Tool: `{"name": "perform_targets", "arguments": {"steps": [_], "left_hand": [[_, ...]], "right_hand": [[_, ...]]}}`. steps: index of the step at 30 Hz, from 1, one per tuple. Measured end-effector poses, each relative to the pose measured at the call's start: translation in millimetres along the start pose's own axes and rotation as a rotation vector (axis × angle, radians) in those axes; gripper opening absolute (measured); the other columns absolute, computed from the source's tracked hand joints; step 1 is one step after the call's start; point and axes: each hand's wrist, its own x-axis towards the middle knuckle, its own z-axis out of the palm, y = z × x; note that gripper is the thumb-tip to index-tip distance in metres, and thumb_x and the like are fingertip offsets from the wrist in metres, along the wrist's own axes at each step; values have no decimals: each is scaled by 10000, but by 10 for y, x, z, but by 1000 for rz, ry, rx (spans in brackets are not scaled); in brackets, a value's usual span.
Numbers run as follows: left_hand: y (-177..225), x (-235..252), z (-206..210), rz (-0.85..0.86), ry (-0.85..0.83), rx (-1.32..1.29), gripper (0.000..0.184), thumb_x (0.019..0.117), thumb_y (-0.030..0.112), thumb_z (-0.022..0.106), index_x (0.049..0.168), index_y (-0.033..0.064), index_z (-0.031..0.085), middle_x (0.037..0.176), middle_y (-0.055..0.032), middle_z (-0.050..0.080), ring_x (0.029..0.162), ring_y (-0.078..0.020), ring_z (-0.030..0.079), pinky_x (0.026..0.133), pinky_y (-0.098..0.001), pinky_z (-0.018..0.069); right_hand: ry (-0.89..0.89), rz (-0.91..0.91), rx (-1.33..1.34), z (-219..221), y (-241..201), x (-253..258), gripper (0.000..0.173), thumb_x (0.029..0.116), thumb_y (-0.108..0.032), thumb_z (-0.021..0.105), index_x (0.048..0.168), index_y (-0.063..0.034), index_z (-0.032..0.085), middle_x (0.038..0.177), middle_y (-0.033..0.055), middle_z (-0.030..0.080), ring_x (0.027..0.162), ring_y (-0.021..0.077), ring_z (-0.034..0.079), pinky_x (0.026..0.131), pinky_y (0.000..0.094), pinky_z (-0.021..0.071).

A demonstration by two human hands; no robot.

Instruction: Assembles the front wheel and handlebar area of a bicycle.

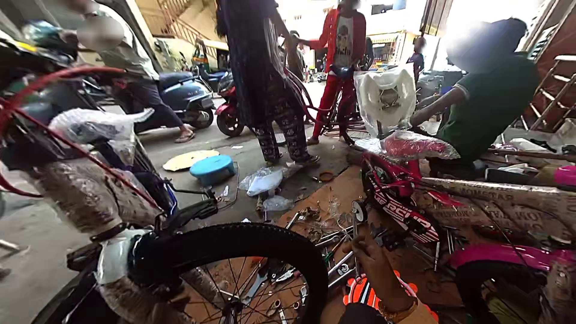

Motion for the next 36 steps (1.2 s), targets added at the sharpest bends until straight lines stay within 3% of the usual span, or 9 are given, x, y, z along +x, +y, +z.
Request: {"name": "perform_targets", "arguments": {"steps": [5,11,16,18,21,24,27,31,36], "left_hand": [[187,200,-18,-104,53,15,353,973,73,562,1299,-27,473,1013,9,699,871,-99,712,815,-304,619],[160,242,-4,-128,103,6,442,908,123,657,1298,-28,512,1017,-58,713,829,-160,724,767,-329,633],[127,280,-43,-234,54,-162,494,867,85,669,1312,-24,483,991,-117,717,844,-210,729,757,-369,632],[107,289,-91,-256,23,-240,538,852,102,699,1315,-32,462,980,-125,706,844,-215,719,770,-384,624],[53,331,-152,-244,-44,-318,556,848,206,761,1271,-34,491,946,-117,708,808,-206,712,774,-388,618],[26,370,-218,-256,-113,-366,741,823,477,801,1294,-8,498,1015,-125,705,829,-210,710,787,-386,615],[53,391,-245,-267,-115,-344,891,782,636,770,1333,-2,480,1062,-128,701,876,-214,710,809,-388,610],[94,363,-257,-248,-92,-202,996,783,695,728,1405,-23,427,1142,-64,682,1031,-144,680,913,-365,585],[135,384,-232,-255,-100,-196,847,879,556,700,1407,-35,400,1121,-66,677,1005,-136,683,894,-346,589]], "right_hand": [[-176,-144,76,427,-390,-211,190,1042,-54,480,1226,-10,469,1072,109,733,661,197,693,533,318,583],[-375,-145,133,752,-466,-275,229,1027,-69,536,1233,-32,442,1090,111,728,713,212,716,584,339,615],[-507,-93,122,909,-591,-328,672,996,-88,586,1571,-33,244,1104,120,743,756,252,738,563,363,629],[-589,-45,107,1026,-618,-339,665,1011,-72,541,1595,-42,224,1109,125,738,755,242,732,583,365,627],[-692,-3,24,1302,-597,-341,521,1036,-77,500,1537,-29,368,1065,114,734,738,208,709,605,355,608],[-780,-56,-60,1738,-514,-307,299,1048,-148,529,1300,0,591,946,93,717,769,195,708,696,380,619],[-815,-204,-166,2253,-489,-255,246,1048,-226,544,1157,-39,659,920,72,702,800,178,701,755,394,612],[-770,-301,-293,2698,-524,-160,287,1065,-308,502,1093,-81,675,856,51,697,792,179,701,752,412,598],[-754,-289,-336,2839,-607,-82,319,1075,-321,461,1089,-102,693,857,48,697,810,180,698,765,422,585]]}}
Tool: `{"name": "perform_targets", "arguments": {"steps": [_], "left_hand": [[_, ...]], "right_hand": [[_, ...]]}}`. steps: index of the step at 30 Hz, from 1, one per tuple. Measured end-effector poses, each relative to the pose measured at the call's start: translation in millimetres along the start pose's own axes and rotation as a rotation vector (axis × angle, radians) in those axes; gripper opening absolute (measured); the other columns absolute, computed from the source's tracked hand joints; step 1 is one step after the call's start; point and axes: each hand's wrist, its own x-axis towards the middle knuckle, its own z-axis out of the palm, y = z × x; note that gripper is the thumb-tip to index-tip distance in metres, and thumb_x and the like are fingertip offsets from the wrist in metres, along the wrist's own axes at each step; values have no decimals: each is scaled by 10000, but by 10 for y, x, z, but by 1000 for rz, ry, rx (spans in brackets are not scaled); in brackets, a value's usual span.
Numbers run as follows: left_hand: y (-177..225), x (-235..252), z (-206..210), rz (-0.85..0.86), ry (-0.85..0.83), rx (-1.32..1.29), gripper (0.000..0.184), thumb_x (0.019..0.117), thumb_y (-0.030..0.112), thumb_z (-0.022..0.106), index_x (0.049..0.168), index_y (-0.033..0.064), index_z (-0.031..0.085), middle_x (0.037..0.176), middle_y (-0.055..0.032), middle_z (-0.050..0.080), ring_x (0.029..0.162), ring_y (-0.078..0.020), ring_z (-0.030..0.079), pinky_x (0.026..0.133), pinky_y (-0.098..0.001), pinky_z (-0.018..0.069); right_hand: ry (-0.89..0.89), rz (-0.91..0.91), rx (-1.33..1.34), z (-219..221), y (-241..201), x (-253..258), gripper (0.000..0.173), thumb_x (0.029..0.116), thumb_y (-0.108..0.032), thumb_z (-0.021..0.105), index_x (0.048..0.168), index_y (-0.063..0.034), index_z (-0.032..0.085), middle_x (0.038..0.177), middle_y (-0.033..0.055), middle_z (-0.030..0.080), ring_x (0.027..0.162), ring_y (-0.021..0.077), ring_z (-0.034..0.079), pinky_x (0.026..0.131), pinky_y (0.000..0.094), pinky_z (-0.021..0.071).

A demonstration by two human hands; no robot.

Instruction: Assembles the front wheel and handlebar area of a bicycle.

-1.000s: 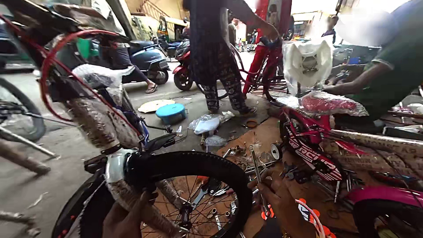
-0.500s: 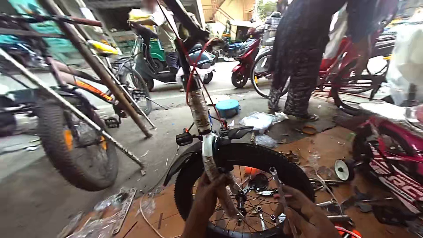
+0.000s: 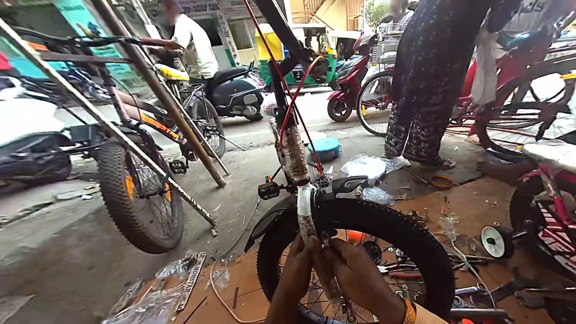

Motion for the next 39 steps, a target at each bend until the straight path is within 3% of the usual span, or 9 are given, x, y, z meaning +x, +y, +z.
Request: {"name": "perform_targets", "arguments": {"steps": [3,6,13,18,24,27,30,32,39], "left_hand": [[12,21,75,38,61,20,610,924,346,684,1346,-46,482,1081,-101,691,976,-161,689,883,-344,585],[49,21,246,70,188,58,429,917,203,669,1250,-46,563,983,-116,708,871,-174,704,789,-333,603],[6,0,296,114,229,37,385,933,161,648,1244,-53,572,938,-113,705,805,-163,699,742,-324,604],[74,-47,331,63,223,-5,319,955,100,604,1224,-61,547,836,-88,699,705,-141,690,683,-310,604],[79,-57,363,20,206,-111,224,974,51,561,1170,-55,544,784,-73,682,667,-129,671,662,-299,594],[65,-74,287,22,158,-151,244,958,94,579,1155,-47,555,802,-57,690,698,-117,673,694,-303,589],[83,-65,235,19,115,-161,277,967,130,589,1181,-41,548,811,-38,687,702,-110,672,705,-316,592],[99,-71,223,11,99,-146,310,970,145,593,1214,-35,532,820,-35,683,682,-97,663,672,-299,589],[121,-80,209,36,77,-142,336,964,118,591,1241,-54,511,851,-31,687,712,-91,674,710,-290,596]], "right_hand": [[-38,60,-29,-36,-38,38,323,1072,-339,453,1084,-121,691,862,34,704,808,174,707,778,423,596],[-61,88,-89,-73,-67,55,320,1059,-330,453,1102,-122,692,861,42,708,802,189,709,782,448,589],[-134,142,-218,-215,-205,82,321,1053,-349,481,1130,-119,691,882,87,711,832,255,711,788,508,572],[-239,208,-358,-318,-475,39,346,1088,-346,446,1259,-109,631,969,189,709,956,391,703,828,607,537],[-290,144,-788,-566,-838,129,304,1071,-277,466,1176,-95,685,1056,224,713,1024,449,683,850,644,513],[-334,138,-682,-576,-786,159,335,1076,-297,474,1200,-69,687,1052,226,718,1028,443,687,871,650,516],[-309,102,-379,-496,-555,150,349,1083,-302,473,1158,-25,672,943,171,742,898,361,727,832,602,550],[-275,73,-257,-380,-443,155,331,1074,-264,486,1117,19,653,906,198,697,869,364,698,819,587,536],[-246,111,-452,-365,-495,160,361,1056,-307,500,1156,-19,693,938,235,730,909,450,710,811,679,523]]}}
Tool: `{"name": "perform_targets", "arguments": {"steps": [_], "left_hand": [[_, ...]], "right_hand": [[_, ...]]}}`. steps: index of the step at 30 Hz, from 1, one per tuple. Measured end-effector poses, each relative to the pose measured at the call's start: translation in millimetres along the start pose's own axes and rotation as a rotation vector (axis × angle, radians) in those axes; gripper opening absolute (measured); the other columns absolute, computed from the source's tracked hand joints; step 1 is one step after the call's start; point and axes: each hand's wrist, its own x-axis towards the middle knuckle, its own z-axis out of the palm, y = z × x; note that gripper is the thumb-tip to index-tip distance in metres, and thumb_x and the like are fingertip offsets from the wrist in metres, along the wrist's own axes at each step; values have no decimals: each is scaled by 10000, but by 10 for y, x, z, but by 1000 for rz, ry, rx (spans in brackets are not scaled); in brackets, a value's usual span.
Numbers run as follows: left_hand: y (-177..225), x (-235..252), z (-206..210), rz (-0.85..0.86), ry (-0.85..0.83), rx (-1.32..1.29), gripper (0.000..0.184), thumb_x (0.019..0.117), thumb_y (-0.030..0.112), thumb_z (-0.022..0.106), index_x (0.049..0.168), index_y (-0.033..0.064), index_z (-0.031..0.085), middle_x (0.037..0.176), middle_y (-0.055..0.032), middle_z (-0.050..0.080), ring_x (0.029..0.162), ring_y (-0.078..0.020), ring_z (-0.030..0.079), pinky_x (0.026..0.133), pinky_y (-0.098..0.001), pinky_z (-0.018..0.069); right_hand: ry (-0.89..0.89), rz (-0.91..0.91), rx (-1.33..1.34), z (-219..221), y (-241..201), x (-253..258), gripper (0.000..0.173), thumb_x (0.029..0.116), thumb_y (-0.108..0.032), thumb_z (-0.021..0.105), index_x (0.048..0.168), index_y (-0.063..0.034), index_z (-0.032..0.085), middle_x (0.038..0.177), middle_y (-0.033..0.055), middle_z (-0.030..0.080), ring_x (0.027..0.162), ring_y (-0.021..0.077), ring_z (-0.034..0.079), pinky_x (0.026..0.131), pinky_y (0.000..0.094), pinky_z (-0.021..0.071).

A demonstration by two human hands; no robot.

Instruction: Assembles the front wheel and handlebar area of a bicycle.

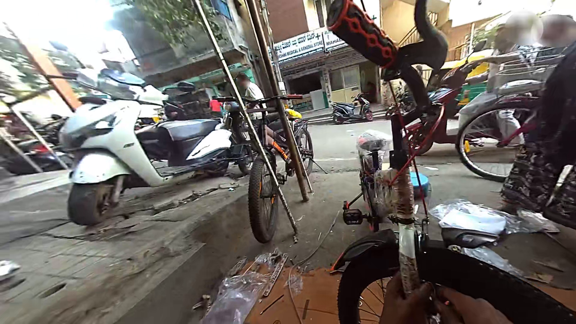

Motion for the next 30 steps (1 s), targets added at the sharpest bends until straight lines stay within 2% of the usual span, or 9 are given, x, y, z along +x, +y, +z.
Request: {"name": "perform_targets", "arguments": {"steps": [3,5,8,13,18,21,23,28,30], "left_hand": [[-28,24,-26,5,-21,-11,360,973,125,581,1268,-63,492,856,-39,670,698,-96,656,705,-292,586],[-31,23,-33,-3,-26,-16,364,965,134,588,1263,-54,494,853,-35,666,695,-93,651,705,-292,583],[-28,26,-35,-12,-46,-21,353,962,150,589,1241,-47,498,830,-22,654,688,-86,643,704,-283,579],[-52,66,-92,-39,-108,-54,391,950,183,616,1248,-35,485,860,-22,682,724,-93,676,719,-296,594],[-67,158,-159,-108,-148,-25,330,947,314,641,1093,25,576,770,4,662,665,-86,642,674,-281,566],[16,167,-160,-194,-106,89,398,987,339,579,1180,-7,533,813,-13,649,716,-102,643,709,-300,575],[-25,167,-104,-200,-81,118,375,993,303,534,1198,-10,507,812,-12,645,706,-98,643,696,-295,579],[-288,136,-8,10,104,26,414,837,331,754,1009,-9,593,729,-40,680,608,-112,657,604,-282,586],[-320,111,9,76,137,29,396,819,236,773,1040,-39,592,749,-80,695,615,-135,670,603,-297,595]], "right_hand": [[61,-47,-286,-118,-112,-56,378,1065,-313,476,1176,-30,701,1015,291,715,973,520,688,804,715,503],[106,-89,-372,-162,-135,-88,368,1067,-298,473,1177,-37,707,1058,271,716,998,498,685,841,689,488],[5,-41,-215,-181,-75,-63,384,1079,-318,471,1221,-27,677,1014,267,719,979,502,690,811,698,513],[-33,-40,177,27,90,8,345,1085,-281,467,1167,16,623,904,185,728,850,365,730,814,601,559],[108,-65,-203,-78,-42,-77,341,1051,-296,505,1138,-36,706,962,266,719,926,499,698,766,697,516],[241,-109,-269,-81,-92,-142,270,1032,-276,563,1115,-85,735,953,225,728,919,470,705,779,683,526],[237,-38,-188,-36,-27,-208,271,1048,-288,540,1161,-123,723,944,182,734,910,419,718,774,642,551],[124,70,46,169,352,-337,315,1066,-325,484,1207,-126,684,917,148,711,871,351,707,785,589,551],[113,85,63,212,436,-379,314,1065,-327,489,1202,-127,688,930,141,720,888,341,712,811,578,554]]}}
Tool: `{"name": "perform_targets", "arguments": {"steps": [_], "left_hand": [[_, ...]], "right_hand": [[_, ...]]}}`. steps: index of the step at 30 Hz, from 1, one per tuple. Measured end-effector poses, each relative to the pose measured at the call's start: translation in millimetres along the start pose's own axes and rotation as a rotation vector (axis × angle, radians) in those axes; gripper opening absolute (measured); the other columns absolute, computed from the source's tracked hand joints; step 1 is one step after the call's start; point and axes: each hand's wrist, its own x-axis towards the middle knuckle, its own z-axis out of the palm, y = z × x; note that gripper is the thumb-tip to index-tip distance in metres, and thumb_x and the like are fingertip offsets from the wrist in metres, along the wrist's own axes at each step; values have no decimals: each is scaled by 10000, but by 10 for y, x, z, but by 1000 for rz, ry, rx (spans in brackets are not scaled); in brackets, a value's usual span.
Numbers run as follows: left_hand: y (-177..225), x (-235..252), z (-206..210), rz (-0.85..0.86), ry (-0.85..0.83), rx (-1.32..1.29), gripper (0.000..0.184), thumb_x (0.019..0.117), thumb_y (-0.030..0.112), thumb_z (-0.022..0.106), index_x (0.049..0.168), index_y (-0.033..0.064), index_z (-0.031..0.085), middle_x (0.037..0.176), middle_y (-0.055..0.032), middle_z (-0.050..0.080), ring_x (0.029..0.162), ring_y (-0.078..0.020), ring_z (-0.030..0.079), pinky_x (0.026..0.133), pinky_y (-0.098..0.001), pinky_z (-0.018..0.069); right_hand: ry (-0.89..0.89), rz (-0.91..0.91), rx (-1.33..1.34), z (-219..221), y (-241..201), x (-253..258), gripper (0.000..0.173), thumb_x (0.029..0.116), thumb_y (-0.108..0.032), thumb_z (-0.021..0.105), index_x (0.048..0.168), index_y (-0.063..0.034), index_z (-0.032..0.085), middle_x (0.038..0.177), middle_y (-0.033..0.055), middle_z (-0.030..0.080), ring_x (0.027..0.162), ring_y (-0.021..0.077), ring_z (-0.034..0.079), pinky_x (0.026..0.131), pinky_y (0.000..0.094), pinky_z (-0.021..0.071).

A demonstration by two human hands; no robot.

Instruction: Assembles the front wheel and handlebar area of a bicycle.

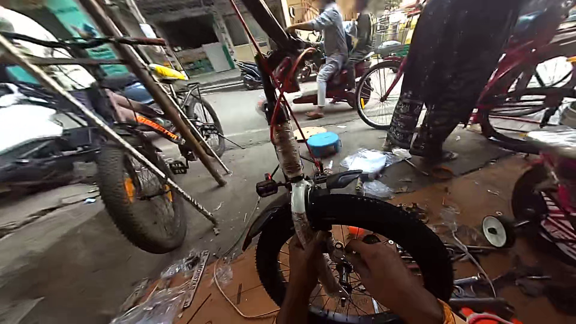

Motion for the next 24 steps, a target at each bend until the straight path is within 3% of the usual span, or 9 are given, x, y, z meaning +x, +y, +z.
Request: {"name": "perform_targets", "arguments": {"steps": [3,7,17,24], "left_hand": [[-34,-33,-15,49,13,53,422,824,143,756,1130,-71,559,812,-107,702,672,-159,691,652,-317,610],[-55,-46,-4,93,22,66,429,836,149,750,1144,-85,565,841,-119,706,686,-162,688,658,-305,600],[-31,-43,44,88,58,45,275,851,109,723,1039,-62,619,752,-87,671,612,-128,642,607,-277,575],[-45,-34,13,57,35,23,326,853,154,729,1054,-64,593,731,-85,660,605,-137,647,605,-287,581]], "right_hand": [[3,-16,-2,-19,59,-29,313,1069,-328,485,1210,-140,691,943,128,726,898,324,715,820,564,556],[-5,-17,-34,-100,31,-17,314,1073,-332,477,1226,-159,690,964,132,719,916,324,707,825,559,552],[-55,-30,-3,-102,60,66,308,1073,-342,473,1209,-169,687,944,101,718,884,298,707,803,554,557],[-16,-83,3,-142,13,126,310,1077,-351,466,1193,-175,693,877,87,702,825,277,695,764,529,552]]}}
